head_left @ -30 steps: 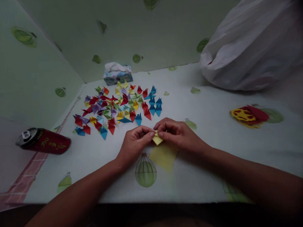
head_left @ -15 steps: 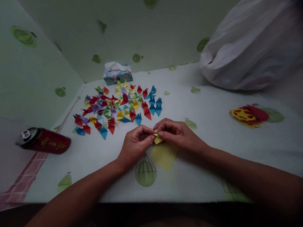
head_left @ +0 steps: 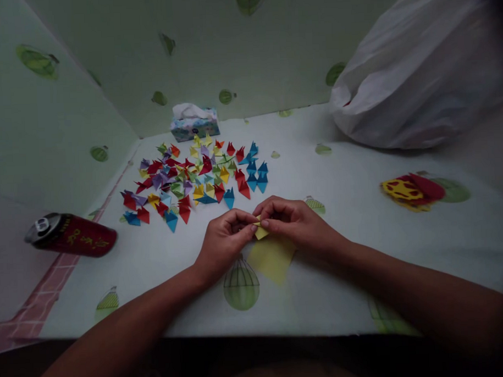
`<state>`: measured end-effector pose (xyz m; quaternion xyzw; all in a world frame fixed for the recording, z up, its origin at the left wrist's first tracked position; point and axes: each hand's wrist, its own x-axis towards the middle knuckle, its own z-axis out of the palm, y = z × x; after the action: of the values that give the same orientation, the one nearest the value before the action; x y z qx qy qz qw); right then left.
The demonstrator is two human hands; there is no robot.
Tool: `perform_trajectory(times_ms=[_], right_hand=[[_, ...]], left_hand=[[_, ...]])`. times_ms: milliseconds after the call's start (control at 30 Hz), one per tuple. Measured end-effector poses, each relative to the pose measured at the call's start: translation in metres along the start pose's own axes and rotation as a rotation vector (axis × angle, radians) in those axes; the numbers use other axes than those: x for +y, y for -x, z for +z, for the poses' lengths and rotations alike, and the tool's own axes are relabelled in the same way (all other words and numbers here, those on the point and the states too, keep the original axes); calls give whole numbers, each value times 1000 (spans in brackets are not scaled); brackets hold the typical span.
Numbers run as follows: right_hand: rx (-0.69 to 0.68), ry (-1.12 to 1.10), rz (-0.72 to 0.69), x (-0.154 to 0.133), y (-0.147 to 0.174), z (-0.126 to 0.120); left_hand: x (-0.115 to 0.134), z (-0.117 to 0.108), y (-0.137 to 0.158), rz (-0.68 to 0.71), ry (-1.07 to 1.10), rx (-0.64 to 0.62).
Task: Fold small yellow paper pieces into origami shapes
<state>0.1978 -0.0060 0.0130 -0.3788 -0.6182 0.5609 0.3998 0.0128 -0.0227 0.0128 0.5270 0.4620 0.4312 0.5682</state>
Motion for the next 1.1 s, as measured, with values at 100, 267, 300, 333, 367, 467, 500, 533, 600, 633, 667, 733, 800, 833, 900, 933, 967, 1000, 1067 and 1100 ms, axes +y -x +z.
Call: perform_trajectory(times_ms=[100, 267, 300, 333, 367, 467, 500, 533, 600, 633, 667, 733, 800, 833, 900, 933, 967, 1000, 1067, 1100], right_hand=[[7, 16, -24, 0, 0, 0], [19, 109, -86, -1, 1, 0], [21, 129, -103, -1, 1, 0], [26, 147, -120, -1, 1, 0], [29, 162, -139, -1, 1, 0], [32, 200, -192, -1, 2, 1], [30, 212, -201, -1, 2, 1], [29, 225, -206, -2, 3, 1], [30, 246, -210, -1, 3, 1], [30, 252, -213, -1, 3, 1], [31, 258, -216, -1, 3, 2], [32, 270, -229, 0, 4, 2], [38, 283, -241, 0, 4, 3], [42, 289, -246, 1, 4, 3], [50, 295, -261, 1, 4, 3], [51, 298, -268, 1, 4, 3], [50, 302, -274, 1, 4, 3], [48, 305, -276, 1, 4, 3], [44, 315, -275, 1, 4, 3], [43, 321, -274, 1, 4, 3]], left_hand=[[1, 0, 0, -29, 38, 0], [3, -1, 0, -63, 56, -6], [3, -1, 0, -65, 54, -4], [3, -1, 0, -68, 56, -4], [3, -2, 0, -74, 62, -9], [2, -3, 0, -89, 101, -26], [2, -3, 0, -94, 114, -28], [2, -3, 0, -99, 124, -26], [1, -3, -1, -117, 136, -20], [1, -3, -2, -125, 139, -19], [1, -3, -2, -130, 139, -19], [0, -3, -3, -128, 130, -20], [1, -3, -3, -116, 111, -18], [2, -3, -3, -110, 100, -17], [3, -2, -3, -95, 76, -13], [4, -2, -2, -86, 61, -11], [5, -2, -2, -75, 43, -9], [6, -2, -2, -63, 24, -6], [7, -3, -2, -44, -7, 0], [7, -3, -2, -41, -20, 1]])
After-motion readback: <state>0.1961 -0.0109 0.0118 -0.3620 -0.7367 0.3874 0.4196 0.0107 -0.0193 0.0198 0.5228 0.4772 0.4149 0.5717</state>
